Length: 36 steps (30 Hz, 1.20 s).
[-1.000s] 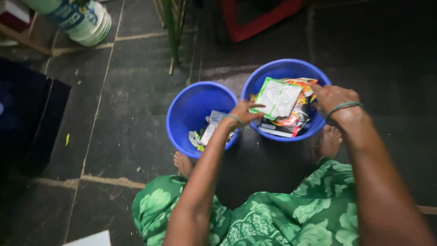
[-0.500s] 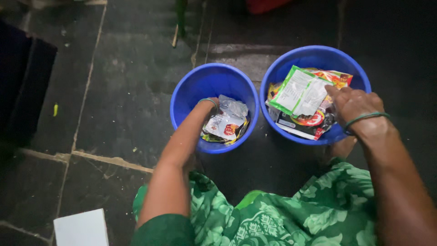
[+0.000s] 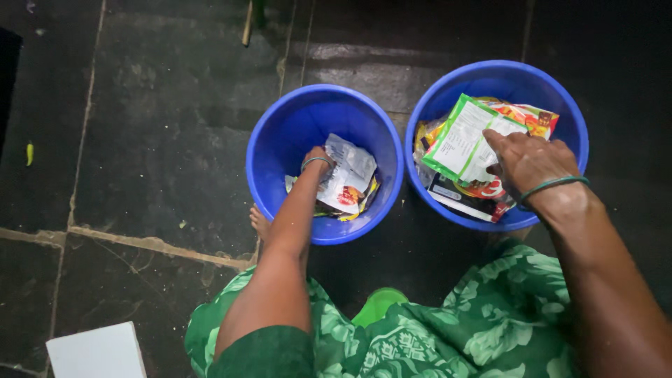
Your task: The person sits on a tiled floor and sorts various waste items, including plastic wrappers, food packets, and plastic bags, between two blue buckets. They pick up items from one bucket and place them into the other, occasionally separating different types of waste.
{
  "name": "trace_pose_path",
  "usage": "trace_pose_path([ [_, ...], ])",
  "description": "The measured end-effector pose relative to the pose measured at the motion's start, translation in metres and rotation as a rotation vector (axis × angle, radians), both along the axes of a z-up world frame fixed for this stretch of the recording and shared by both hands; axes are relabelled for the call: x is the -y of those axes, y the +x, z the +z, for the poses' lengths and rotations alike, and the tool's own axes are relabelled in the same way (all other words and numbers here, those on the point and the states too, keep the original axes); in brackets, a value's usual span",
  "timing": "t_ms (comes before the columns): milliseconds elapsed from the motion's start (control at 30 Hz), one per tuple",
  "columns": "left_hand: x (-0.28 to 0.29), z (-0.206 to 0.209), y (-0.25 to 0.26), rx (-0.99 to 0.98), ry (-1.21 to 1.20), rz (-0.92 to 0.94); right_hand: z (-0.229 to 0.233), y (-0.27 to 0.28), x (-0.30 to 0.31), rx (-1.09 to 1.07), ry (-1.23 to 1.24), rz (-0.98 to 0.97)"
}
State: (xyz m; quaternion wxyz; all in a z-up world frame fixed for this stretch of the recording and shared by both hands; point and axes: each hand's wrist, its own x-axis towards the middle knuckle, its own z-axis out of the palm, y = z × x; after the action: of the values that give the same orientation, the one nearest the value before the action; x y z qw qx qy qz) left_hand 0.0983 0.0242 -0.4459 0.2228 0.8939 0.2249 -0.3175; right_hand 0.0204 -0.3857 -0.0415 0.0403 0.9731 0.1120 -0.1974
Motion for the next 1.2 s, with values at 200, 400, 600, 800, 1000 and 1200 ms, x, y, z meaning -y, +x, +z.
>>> trace_pose_path([
  [200, -0.024, 0.032, 0.004, 0.111, -0.204, 0.016, 0.002, -0.003, 0.001, 0.041, 0.036, 0.055],
  [400, -0.055, 0.11, -0.011, 0.21, -0.75, 0.217, 0.002, -0.002, -0.002, 0.041, 0.055, 0.034],
  [600, -0.055, 0.291, -0.054, 0.246, -1.019, 0.285, 0.014, -0.006, -0.013, 0.072, 0.184, 0.074],
  [800, -0.009, 0.423, -0.129, 0.364, -1.111, 0.483, 0.007, -0.004, -0.065, -0.019, 1.019, 0.069],
  [1000, 0.012, 0.396, -0.154, 0.456, -1.297, 0.615, 0.015, -0.019, -0.083, -0.656, 1.527, -0.089],
  [1200, 0.023, 0.363, -0.119, 0.4, -1.402, 0.543, -0.015, -0.011, -0.07, -0.527, 1.516, -0.17],
])
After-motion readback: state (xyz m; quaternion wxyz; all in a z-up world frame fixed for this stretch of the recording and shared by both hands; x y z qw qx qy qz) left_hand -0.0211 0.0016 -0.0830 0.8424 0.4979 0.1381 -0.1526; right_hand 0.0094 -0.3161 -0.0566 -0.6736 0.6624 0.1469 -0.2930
